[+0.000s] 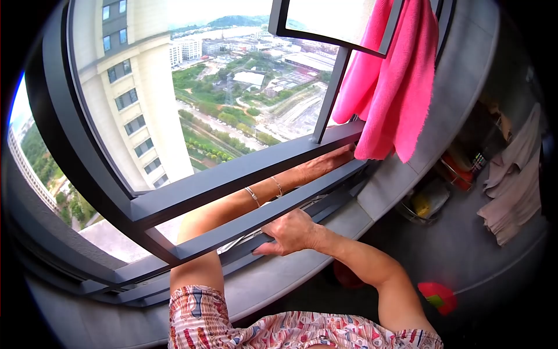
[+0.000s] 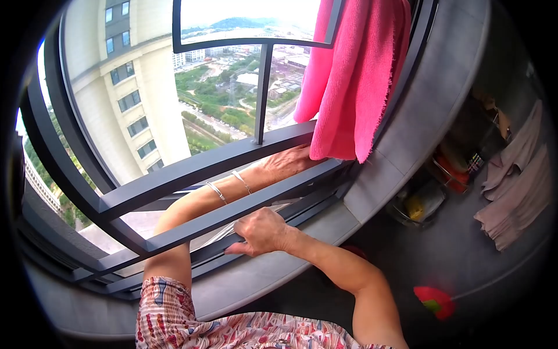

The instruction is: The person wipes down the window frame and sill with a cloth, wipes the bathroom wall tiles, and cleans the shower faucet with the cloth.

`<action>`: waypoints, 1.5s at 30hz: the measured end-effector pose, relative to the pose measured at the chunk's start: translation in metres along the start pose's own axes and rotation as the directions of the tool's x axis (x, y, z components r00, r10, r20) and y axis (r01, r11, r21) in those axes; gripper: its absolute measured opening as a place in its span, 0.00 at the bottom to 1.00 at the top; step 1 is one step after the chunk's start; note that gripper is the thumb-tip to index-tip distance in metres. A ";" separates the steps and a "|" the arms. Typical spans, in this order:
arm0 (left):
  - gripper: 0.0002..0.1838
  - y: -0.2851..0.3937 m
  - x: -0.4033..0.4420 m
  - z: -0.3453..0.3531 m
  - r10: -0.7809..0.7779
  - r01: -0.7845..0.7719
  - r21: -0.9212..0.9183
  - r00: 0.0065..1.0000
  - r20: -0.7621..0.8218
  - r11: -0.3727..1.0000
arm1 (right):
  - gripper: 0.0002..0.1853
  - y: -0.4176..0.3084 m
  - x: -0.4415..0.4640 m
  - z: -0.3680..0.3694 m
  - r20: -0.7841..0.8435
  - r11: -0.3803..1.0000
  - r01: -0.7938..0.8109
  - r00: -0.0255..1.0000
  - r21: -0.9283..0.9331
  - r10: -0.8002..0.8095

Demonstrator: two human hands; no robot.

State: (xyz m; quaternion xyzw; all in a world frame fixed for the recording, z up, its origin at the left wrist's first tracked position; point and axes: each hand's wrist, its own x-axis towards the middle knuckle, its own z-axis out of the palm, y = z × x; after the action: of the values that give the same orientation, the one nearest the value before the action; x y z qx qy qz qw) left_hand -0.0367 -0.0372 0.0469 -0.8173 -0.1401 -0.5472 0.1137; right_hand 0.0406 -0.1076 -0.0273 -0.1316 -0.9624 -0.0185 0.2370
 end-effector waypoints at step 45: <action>0.23 -0.066 -0.099 -0.267 0.066 0.662 0.747 0.749 -0.659 -0.050 | 0.32 0.000 0.000 0.002 0.089 1.000 -0.023 0.996 -0.011 0.023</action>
State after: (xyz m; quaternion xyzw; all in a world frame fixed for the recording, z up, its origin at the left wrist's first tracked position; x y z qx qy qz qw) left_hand -0.3262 -0.0765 0.0574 -0.2636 -0.6257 -0.4957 0.5415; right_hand 0.0393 -0.1075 -0.0288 -0.1446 -0.9703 -0.0148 0.1935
